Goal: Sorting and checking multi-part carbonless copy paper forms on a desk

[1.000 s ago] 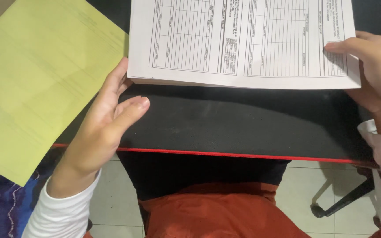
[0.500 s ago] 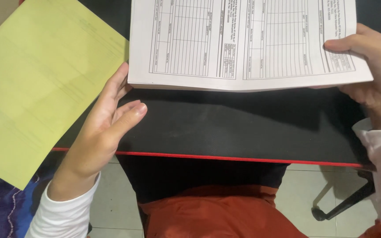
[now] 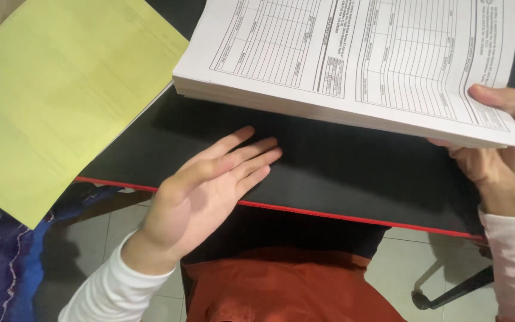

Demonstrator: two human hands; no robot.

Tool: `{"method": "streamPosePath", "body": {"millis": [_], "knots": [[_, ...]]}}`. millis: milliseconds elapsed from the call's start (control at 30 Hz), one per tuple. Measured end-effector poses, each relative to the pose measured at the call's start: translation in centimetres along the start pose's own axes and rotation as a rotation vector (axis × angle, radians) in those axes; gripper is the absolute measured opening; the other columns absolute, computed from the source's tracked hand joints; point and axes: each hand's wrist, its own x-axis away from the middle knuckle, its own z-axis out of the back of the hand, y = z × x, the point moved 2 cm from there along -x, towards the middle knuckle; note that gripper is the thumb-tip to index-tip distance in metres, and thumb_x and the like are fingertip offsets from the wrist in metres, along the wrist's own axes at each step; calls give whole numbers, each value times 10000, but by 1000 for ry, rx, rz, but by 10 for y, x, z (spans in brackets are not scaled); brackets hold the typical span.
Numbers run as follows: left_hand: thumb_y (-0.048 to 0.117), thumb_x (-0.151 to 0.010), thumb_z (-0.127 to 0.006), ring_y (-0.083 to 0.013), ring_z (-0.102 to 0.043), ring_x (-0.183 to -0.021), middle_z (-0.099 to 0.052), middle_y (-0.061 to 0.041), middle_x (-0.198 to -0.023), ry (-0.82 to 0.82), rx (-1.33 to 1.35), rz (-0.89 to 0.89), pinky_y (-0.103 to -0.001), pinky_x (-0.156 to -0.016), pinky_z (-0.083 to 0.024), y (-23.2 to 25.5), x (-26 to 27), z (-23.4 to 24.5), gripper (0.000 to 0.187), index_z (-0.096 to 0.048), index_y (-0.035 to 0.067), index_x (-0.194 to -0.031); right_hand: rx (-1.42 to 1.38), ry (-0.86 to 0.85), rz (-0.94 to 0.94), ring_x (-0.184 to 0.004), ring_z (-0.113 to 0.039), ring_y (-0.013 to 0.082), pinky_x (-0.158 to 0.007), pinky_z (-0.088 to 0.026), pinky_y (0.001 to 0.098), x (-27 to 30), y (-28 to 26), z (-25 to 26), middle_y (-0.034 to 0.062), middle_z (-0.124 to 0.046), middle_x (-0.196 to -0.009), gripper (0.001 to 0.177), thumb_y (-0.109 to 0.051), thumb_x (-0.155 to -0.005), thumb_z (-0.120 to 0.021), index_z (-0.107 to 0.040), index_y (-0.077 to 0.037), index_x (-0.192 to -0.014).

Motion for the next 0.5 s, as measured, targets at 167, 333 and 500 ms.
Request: {"method": "streamPosePath", "body": {"millis": [167, 333, 500], "knots": [[215, -1005, -674, -334, -476, -1442, -594, -176, -1421, -38, 74, -100, -474, -1252, -273, 5, -28, -14, 396, -605, 48, -1358, -252, -120, -48, -1192, -677, 561, -748, -673, 685, 10, 4, -5, 386, -663, -1372, 602, 172, -888, -646, -489, 144, -1468], [391, -792, -675, -363, -657, -1175, -655, -199, -1319, 354, -122, -101, -497, -1033, -558, 26, -50, 1, 763, -496, 70, -1461, -81, 52, -38, -1099, -805, 359, -826, -741, 449, 6, 5, 32, 228, -778, -1302, 579, 25, -883, -693, -571, 69, -1447], [320, -832, -605, -290, -721, -1095, -732, -156, -1238, 520, -355, -16, -435, -925, -619, 40, -60, 7, 609, -608, 34, -1369, 500, 168, 202, -1141, -747, 178, -777, -644, 178, 18, 15, -22, 92, -707, -1363, 598, -170, -902, -602, -547, -74, -1490]]}}
